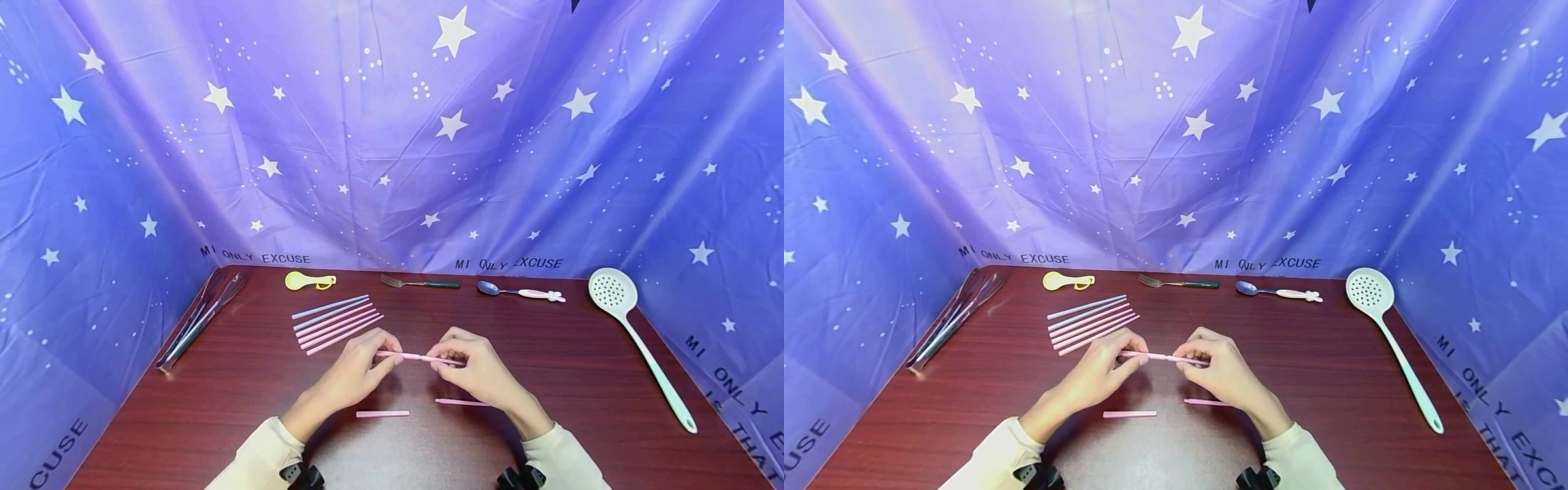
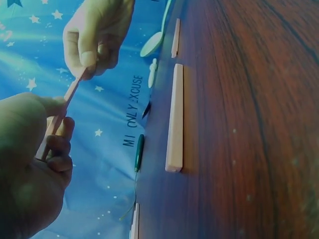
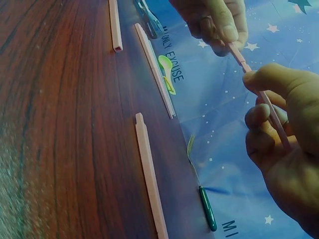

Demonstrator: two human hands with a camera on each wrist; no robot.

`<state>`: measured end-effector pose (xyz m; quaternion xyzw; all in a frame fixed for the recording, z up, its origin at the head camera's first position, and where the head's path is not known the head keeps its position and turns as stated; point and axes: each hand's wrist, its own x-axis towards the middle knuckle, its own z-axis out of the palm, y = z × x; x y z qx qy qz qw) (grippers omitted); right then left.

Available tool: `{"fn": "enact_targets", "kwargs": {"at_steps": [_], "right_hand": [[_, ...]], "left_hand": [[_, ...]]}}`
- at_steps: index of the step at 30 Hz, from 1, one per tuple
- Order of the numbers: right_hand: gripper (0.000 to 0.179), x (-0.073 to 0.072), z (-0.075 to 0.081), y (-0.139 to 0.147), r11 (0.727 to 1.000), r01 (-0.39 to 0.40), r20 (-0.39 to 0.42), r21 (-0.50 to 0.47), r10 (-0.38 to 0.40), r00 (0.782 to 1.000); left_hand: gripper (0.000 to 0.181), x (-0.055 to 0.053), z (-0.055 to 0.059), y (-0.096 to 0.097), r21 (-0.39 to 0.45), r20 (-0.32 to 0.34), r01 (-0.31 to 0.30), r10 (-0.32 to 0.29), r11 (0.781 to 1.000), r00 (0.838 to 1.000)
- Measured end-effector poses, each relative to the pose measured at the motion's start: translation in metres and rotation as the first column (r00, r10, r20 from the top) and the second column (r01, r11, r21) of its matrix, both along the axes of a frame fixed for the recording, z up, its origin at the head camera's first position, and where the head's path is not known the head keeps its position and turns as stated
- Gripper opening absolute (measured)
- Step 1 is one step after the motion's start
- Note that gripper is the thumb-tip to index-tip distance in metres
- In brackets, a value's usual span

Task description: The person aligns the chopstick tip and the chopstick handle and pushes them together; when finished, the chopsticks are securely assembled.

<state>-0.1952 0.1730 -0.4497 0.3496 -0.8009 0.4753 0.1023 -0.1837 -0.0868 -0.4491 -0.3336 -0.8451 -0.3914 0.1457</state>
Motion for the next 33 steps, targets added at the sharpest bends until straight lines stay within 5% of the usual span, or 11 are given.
{"fn": "enact_targets", "kwargs": {"at_steps": [6, 15, 27, 33], "right_hand": [[0.015, 0.0, 0.0, 0.0, 0.999, 0.036, -0.022, 0.009, -0.036, 0.999], [0.006, 0.004, 0.005, -0.001, 0.997, 0.077, 0.144, 0.013, -0.078, 0.986], [0.012, 0.006, -0.003, -0.008, 0.996, -0.005, 0.075, -0.089, 0.012, 0.997], [0.013, 0.006, -0.007, -0.012, 0.994, 0.01, 0.005, -0.109, -0.009, 1.0]], "left_hand": [[0.007, 0.001, 0.0, 0.002, 0.021, 0.031, 0.005, -0.006, 1.0, 0.999], [0.004, 0.002, 0.001, 0.004, 0.074, 0.029, 0.008, -0.01, 0.997, 1.0], [0.01, 0.0, -0.009, 0.007, 0.196, -0.007, 0.046, -0.046, 0.98, 0.999], [0.011, -0.001, -0.012, 0.009, 0.217, -0.003, 0.044, -0.045, 0.975, 0.999]]}}
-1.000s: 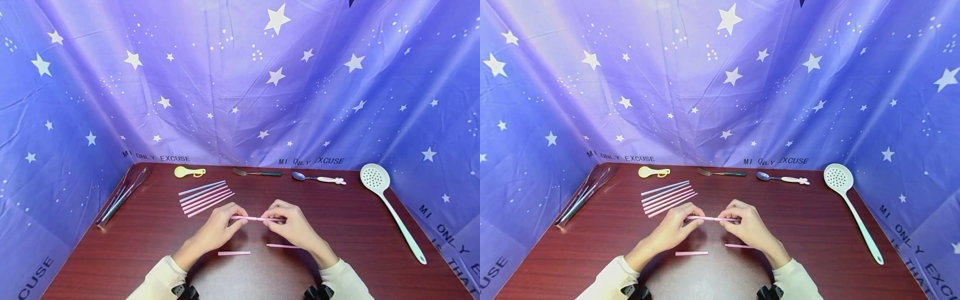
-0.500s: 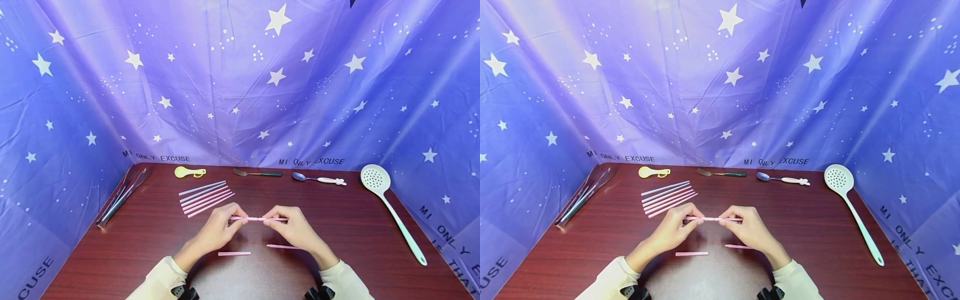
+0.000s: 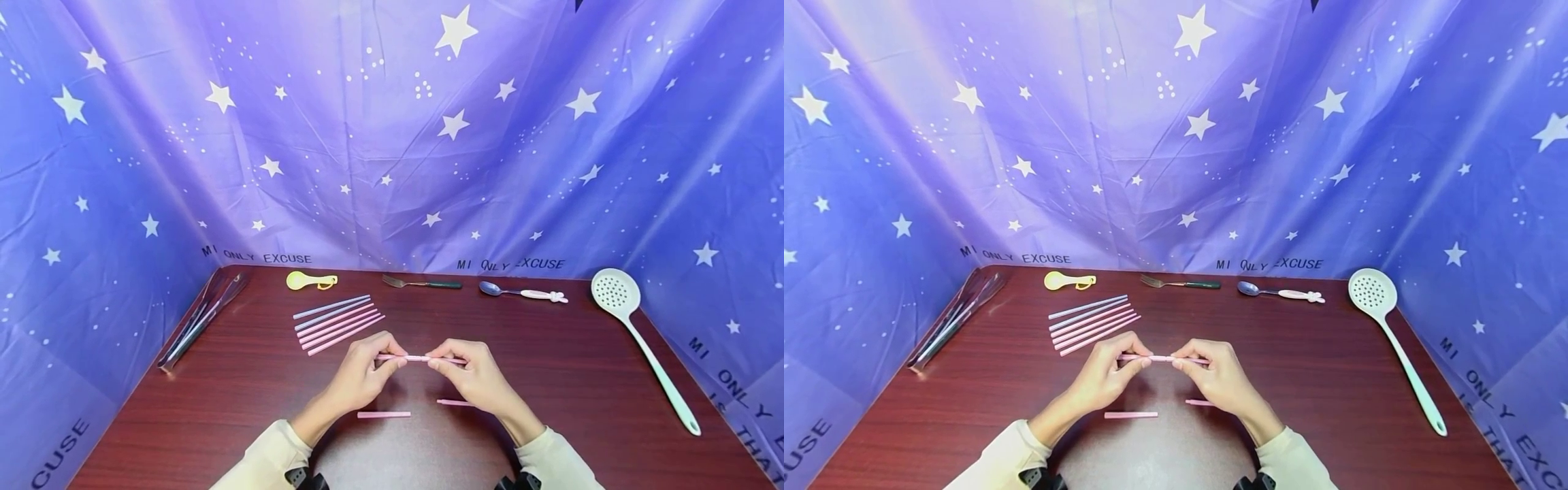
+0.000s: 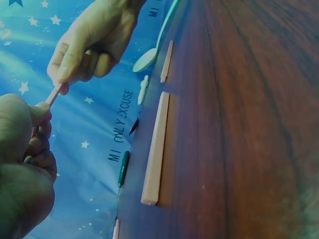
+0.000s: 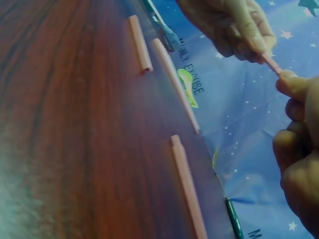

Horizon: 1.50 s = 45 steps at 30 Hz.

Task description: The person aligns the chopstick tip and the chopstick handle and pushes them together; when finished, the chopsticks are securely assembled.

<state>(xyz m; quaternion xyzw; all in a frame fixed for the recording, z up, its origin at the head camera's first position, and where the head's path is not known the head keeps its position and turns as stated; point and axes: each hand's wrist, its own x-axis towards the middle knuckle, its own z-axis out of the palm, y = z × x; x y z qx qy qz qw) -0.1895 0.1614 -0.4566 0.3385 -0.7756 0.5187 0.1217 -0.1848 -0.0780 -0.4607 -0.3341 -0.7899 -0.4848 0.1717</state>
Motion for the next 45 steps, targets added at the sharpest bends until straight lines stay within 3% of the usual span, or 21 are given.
{"fn": "enact_targets", "kwargs": {"at_steps": [6, 15, 21, 30, 36, 41, 45], "right_hand": [[0.013, -0.001, -0.001, 0.001, 1.0, -0.007, -0.003, 0.013, 0.007, 1.0], [0.016, -0.004, 0.013, 0.01, 0.999, -0.039, 0.009, 0.029, 0.039, 0.999], [0.014, 0.002, 0.013, 0.008, 0.999, -0.042, 0.057, 0.008, 0.041, 0.998], [0.015, 0.001, 0.008, 0.007, 0.996, -0.085, -0.023, -0.042, 0.084, 0.996], [0.018, -0.001, 0.003, 0.004, 0.995, -0.086, -0.021, -0.054, 0.085, 0.996], [0.012, -0.002, -0.005, 0.001, 0.993, -0.105, 0.0, -0.049, 0.105, 0.994], [0.01, -0.002, -0.004, 0.003, 0.995, -0.094, 0.039, -0.032, 0.096, 0.995]], "left_hand": [[0.012, -0.001, 0.003, 0.0, -0.023, -0.018, 0.023, -0.024, 0.999, 1.0], [0.011, -0.002, 0.023, -0.002, -0.088, 0.011, 0.058, -0.057, 0.994, 0.998], [0.01, 0.0, 0.02, -0.002, -0.078, 0.037, 0.053, -0.051, 0.996, 0.998], [0.013, 0.001, 0.014, 0.004, 0.007, 0.087, 0.079, -0.079, 0.997, 0.993], [0.014, 0.001, 0.009, 0.005, 0.042, 0.175, 0.087, -0.093, 0.995, 0.98], [0.015, 0.002, 0.009, 0.001, 0.004, 0.237, 0.084, -0.082, 0.996, 0.968], [0.014, 0.003, 0.013, 0.0, -0.055, 0.245, 0.084, -0.068, 0.995, 0.967]]}}
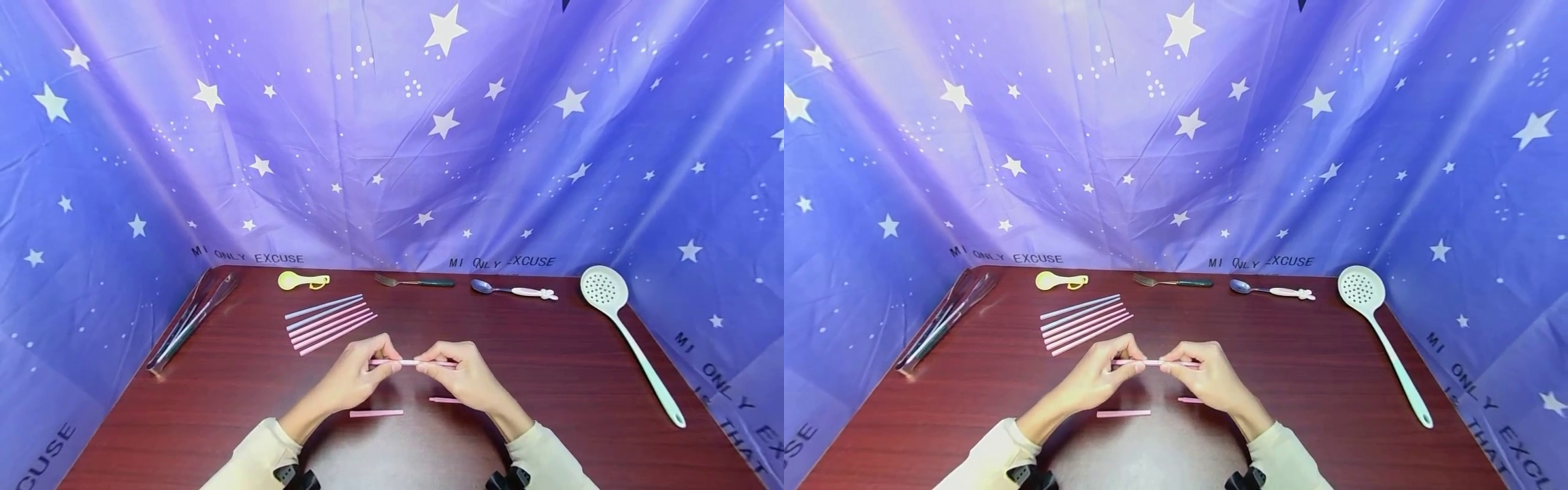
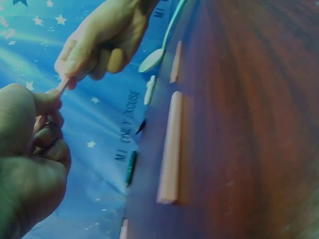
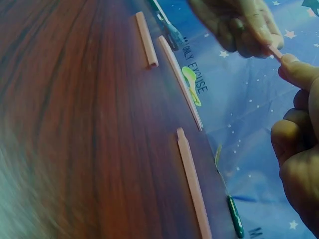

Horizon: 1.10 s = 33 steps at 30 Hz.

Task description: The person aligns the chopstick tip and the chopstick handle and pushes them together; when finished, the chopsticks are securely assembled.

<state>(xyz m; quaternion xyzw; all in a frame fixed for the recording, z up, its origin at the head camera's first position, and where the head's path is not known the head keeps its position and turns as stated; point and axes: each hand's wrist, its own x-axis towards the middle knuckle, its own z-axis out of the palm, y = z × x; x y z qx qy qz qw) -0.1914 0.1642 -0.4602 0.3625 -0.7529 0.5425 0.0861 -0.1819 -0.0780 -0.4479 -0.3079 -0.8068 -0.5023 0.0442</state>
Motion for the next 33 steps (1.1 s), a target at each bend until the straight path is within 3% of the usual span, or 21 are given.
{"fn": "enact_targets", "kwargs": {"at_steps": [7, 12, 18, 23, 29, 33], "right_hand": [[0.008, -0.004, 0.002, 0.003, 0.998, 0.025, 0.062, 0.065, -0.029, 0.998], [0.009, -0.007, -0.001, 0.008, 0.993, 0.036, 0.088, 0.115, -0.046, 0.995], [0.014, -0.008, -0.002, 0.01, 0.995, 0.043, 0.104, 0.095, -0.053, 0.993], [0.011, -0.01, -0.004, 0.01, 0.996, 0.038, 0.131, 0.081, -0.049, 0.99], [0.011, -0.012, -0.006, 0.014, 0.997, 0.027, 0.112, 0.075, -0.035, 0.993], [0.011, -0.013, -0.006, 0.02, 0.996, 0.014, 0.116, 0.094, -0.025, 0.993]], "left_hand": [[0.003, 0.004, 0.006, -0.012, -0.086, -0.012, -0.016, 0.015, 0.996, 1.0], [0.007, 0.007, 0.006, -0.03, -0.135, -0.071, -0.084, 0.075, 0.987, 0.995], [0.006, 0.007, 0.006, -0.053, -0.212, -0.111, -0.145, 0.123, 0.966, 0.986], [0.006, 0.008, 0.004, -0.071, -0.209, -0.12, -0.182, 0.16, 0.961, 0.98], [0.008, 0.01, -0.001, -0.089, -0.164, -0.065, -0.247, 0.24, 0.955, 0.969], [0.013, 0.008, -0.004, -0.101, -0.16, -0.017, -0.308, 0.309, 0.938, 0.951]]}}
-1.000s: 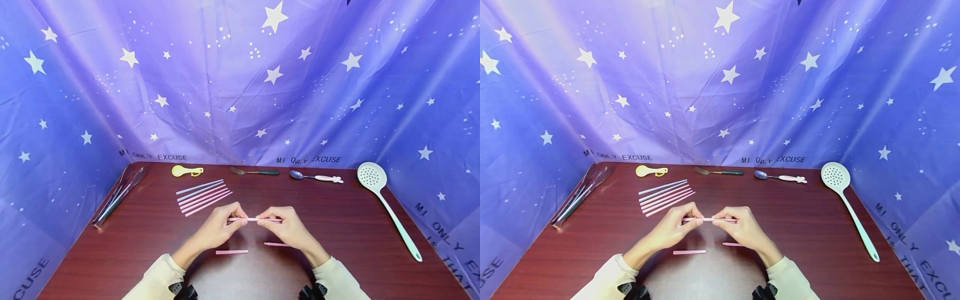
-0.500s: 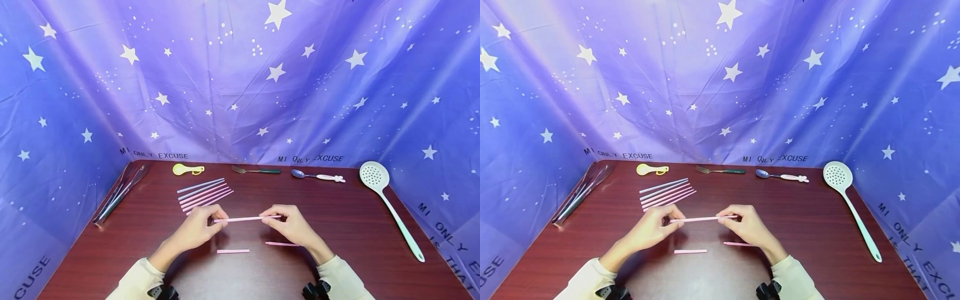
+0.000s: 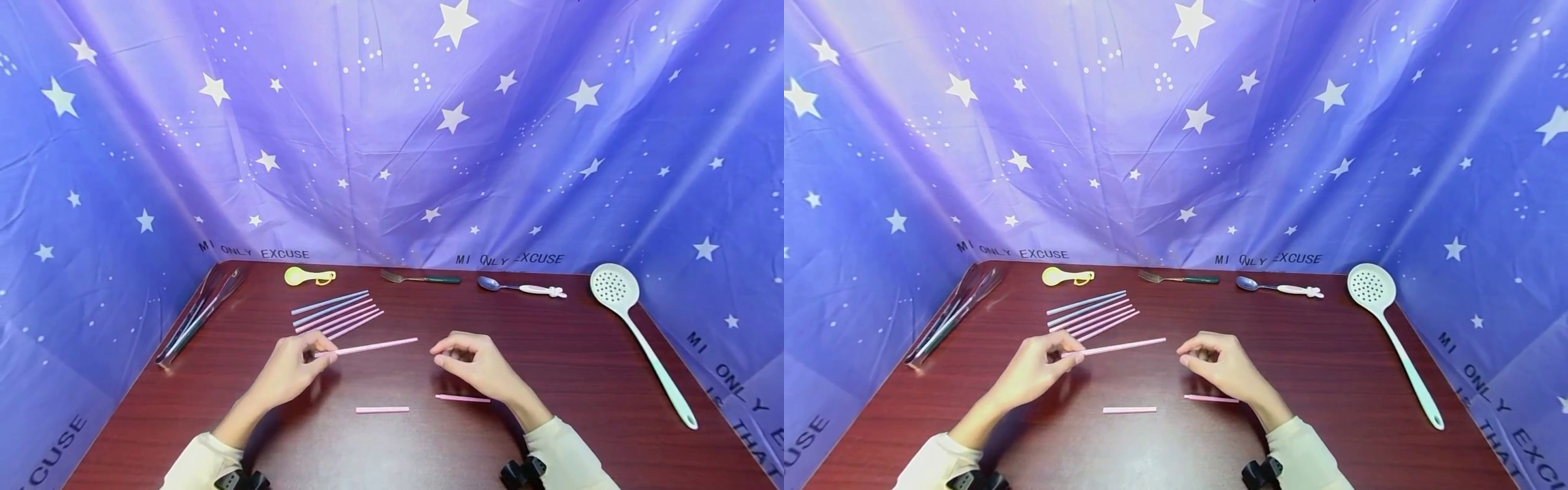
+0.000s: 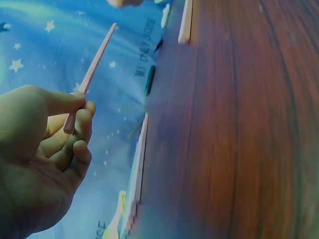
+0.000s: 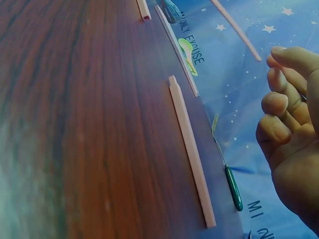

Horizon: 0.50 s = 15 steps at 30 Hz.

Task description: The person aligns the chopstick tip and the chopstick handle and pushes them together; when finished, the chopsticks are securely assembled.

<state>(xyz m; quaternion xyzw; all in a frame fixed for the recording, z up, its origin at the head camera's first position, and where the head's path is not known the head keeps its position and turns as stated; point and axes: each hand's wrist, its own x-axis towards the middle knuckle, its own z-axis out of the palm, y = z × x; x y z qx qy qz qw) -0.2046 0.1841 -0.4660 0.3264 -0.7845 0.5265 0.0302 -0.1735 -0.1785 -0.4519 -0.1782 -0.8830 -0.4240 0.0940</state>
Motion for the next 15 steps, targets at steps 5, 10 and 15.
{"fn": "enact_targets", "kwargs": {"at_steps": [5, 10, 15], "right_hand": [[0.012, 0.003, 0.001, 0.007, 1.0, 0.005, 0.011, 0.02, -0.005, 1.0], [0.011, 0.006, 0.0, 0.014, 0.999, 0.016, 0.024, 0.037, -0.017, 1.0], [0.01, 0.009, -0.002, 0.02, 0.999, 0.009, 0.059, 0.049, -0.011, 0.998]], "left_hand": [[0.01, -0.005, -0.007, -0.008, -0.05, -0.028, -0.11, 0.108, 0.993, 0.994], [0.006, -0.01, -0.013, -0.011, -0.059, -0.031, -0.19, 0.188, 0.98, 0.982], [0.005, -0.015, -0.017, -0.013, -0.053, -0.026, -0.217, 0.216, 0.975, 0.976]]}}
